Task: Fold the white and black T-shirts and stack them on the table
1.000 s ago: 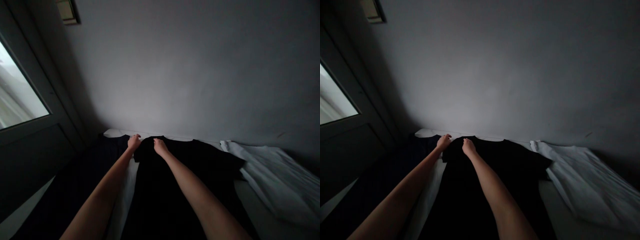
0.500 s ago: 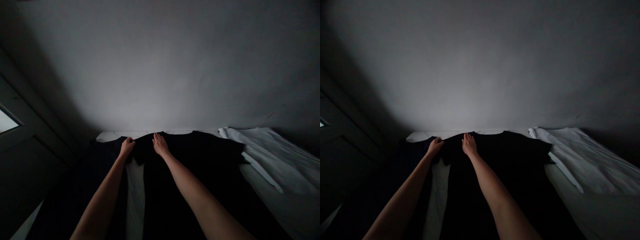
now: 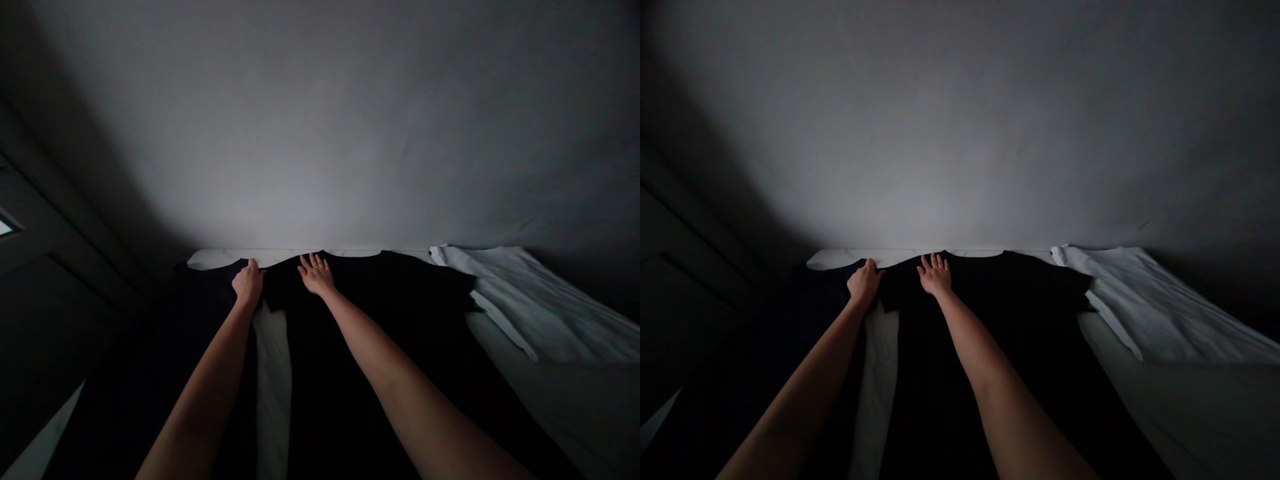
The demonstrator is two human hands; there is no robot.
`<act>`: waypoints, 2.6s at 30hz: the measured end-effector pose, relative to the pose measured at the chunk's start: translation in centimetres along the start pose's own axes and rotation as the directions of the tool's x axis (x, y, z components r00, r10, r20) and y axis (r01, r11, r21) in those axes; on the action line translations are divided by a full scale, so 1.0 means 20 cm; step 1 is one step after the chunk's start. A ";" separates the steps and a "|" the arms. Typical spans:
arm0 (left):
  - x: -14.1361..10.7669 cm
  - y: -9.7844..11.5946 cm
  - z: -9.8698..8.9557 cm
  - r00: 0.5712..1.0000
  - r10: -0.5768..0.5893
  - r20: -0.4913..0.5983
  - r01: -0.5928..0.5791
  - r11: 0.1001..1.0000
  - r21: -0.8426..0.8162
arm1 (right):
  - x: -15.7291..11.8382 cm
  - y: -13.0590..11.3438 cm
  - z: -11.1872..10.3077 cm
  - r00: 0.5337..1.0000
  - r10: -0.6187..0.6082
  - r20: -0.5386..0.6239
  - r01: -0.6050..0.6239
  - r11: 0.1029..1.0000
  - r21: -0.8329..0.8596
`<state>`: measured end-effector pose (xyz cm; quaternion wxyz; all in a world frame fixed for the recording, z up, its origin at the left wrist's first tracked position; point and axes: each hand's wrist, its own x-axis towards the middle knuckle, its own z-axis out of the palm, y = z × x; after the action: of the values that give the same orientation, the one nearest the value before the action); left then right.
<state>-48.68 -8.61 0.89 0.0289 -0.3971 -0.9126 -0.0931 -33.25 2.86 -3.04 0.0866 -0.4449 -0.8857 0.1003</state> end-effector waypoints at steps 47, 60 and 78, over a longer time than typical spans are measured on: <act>-0.12 0.14 -0.08 0.997 -0.010 0.077 0.009 1.000 0.010 | -0.52 0.00 -0.09 0.929 -0.367 0.044 0.363 0.928 0.080; -0.09 0.11 -0.03 0.998 -0.057 0.027 0.055 0.996 0.072 | 0.06 0.12 -0.04 0.980 -0.200 0.001 0.200 0.980 -0.007; -0.07 0.11 -0.13 0.989 -0.110 0.097 0.098 0.988 0.117 | 0.07 0.01 -0.13 0.994 -0.028 0.102 0.028 1.000 -0.002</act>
<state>-46.08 -8.62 3.61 -0.0010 -0.3509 -0.9361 -0.0228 -33.34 4.29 -0.46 0.0418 -0.4270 -0.8953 0.1200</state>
